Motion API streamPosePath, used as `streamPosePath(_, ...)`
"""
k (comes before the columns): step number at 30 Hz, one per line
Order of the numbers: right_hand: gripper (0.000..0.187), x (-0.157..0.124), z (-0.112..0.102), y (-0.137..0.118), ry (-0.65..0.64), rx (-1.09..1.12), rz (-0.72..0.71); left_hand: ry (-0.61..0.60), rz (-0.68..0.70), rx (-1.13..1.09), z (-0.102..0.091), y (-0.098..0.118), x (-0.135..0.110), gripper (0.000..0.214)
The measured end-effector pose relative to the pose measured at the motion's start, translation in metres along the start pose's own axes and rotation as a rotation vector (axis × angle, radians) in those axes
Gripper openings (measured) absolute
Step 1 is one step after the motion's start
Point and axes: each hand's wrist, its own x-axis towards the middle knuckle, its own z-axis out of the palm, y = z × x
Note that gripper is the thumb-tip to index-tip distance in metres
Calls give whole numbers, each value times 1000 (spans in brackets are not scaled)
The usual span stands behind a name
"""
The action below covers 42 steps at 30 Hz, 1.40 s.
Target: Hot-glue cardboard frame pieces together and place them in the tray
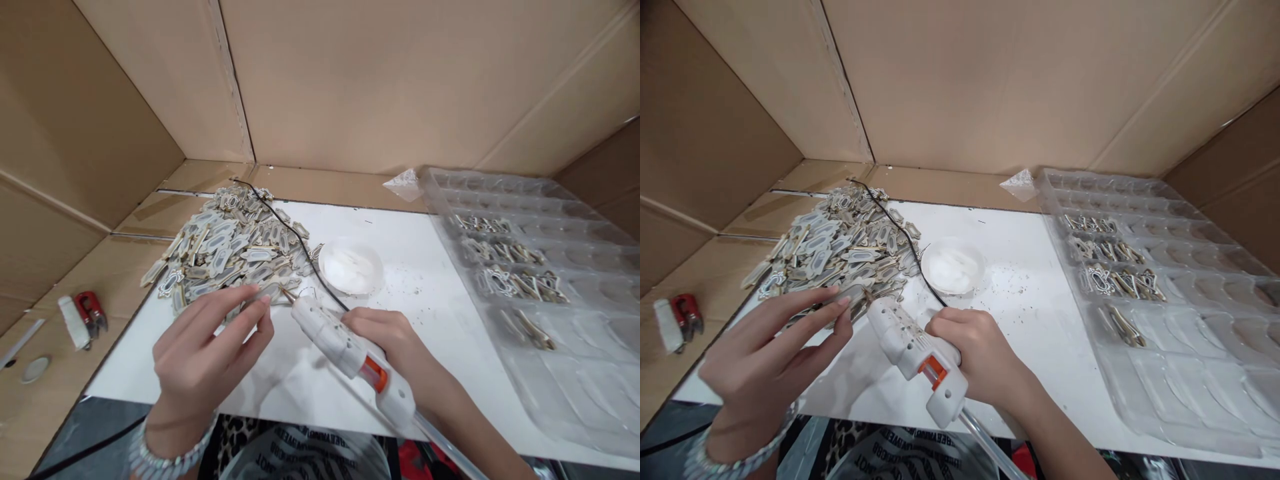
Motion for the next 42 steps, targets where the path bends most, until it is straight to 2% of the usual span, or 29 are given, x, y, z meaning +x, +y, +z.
streamPosePath(17, 24, 1, 2, 0, 6, -54, 18, -12, 1, 20, 2, 1, -1, 31)
streamPosePath(25, 22, 2, 1, 2, -14, -45, 2, 0, 1, 2, 2, 1, -2, 34)
streamPosePath(42, 21, 0, 1, 2, 29, -36, -21, 10, -23, 12, 0, 0, -3, 34)
